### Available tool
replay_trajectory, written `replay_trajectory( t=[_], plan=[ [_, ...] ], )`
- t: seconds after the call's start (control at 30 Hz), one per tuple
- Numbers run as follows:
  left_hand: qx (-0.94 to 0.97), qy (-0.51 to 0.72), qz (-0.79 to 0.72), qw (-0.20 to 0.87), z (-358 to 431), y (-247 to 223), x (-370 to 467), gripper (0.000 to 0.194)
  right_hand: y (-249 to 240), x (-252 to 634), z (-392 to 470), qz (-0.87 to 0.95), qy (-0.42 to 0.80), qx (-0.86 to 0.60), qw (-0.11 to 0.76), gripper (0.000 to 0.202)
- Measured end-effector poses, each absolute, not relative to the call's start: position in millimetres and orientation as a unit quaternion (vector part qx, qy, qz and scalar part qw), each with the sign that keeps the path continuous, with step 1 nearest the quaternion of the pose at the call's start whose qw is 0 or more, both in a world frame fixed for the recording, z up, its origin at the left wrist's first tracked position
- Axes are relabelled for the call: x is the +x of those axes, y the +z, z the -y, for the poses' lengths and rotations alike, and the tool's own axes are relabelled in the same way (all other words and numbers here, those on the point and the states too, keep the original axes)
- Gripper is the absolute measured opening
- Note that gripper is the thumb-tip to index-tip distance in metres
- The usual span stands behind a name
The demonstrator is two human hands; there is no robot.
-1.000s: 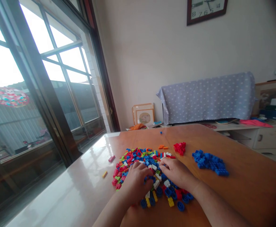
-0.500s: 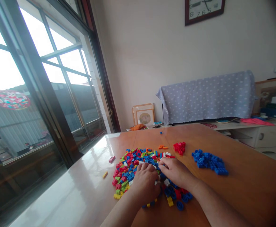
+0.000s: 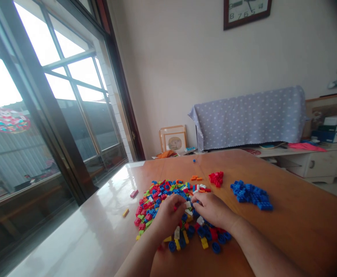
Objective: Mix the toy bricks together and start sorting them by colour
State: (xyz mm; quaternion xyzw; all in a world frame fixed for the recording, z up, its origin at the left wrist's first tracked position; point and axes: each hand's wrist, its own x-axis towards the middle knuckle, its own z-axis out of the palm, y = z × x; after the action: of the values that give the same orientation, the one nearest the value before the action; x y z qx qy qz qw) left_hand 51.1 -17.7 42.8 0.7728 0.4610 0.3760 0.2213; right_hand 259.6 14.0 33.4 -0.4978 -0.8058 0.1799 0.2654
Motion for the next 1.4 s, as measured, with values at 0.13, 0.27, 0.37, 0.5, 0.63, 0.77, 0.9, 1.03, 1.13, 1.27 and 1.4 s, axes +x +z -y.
replay_trajectory(
  t=[0.13,0.27,0.37,0.5,0.63,0.77,0.9,1.03,1.13,1.27,1.4],
  plan=[
    [0.692,0.438,-0.443,0.366,13,36,43,0.032,34,259,-13,0.81,0.173,-0.501,0.251,0.018],
    [0.63,0.462,-0.449,0.434,13,34,38,0.041,34,258,-10,0.811,0.173,-0.515,0.218,0.017],
    [0.619,0.466,-0.47,0.423,14,36,37,0.048,32,256,-8,0.813,0.163,-0.522,0.201,0.017],
    [0.637,0.466,-0.48,0.383,14,35,33,0.049,29,252,-7,0.814,0.151,-0.528,0.191,0.019],
    [0.678,0.451,-0.478,0.331,13,32,28,0.042,27,249,-7,0.814,0.15,-0.529,0.187,0.019],
    [0.699,0.441,-0.48,0.293,12,28,25,0.037,32,251,-4,0.813,0.155,-0.53,0.186,0.019],
    [0.719,0.433,-0.488,0.239,9,25,21,0.031,40,258,-2,0.815,0.183,-0.519,0.184,0.018],
    [0.74,0.426,-0.482,0.196,10,26,21,0.024,44,268,-4,0.812,0.2,-0.51,0.2,0.02],
    [0.752,0.418,-0.477,0.179,13,28,23,0.021,44,275,-6,0.819,0.227,-0.492,0.188,0.018],
    [0.76,0.415,-0.469,0.173,17,31,26,0.022,43,278,-4,0.829,0.253,-0.473,0.155,0.018],
    [0.768,0.408,-0.459,0.179,19,32,27,0.022,42,276,-1,0.832,0.247,-0.478,0.136,0.015]
  ],
)
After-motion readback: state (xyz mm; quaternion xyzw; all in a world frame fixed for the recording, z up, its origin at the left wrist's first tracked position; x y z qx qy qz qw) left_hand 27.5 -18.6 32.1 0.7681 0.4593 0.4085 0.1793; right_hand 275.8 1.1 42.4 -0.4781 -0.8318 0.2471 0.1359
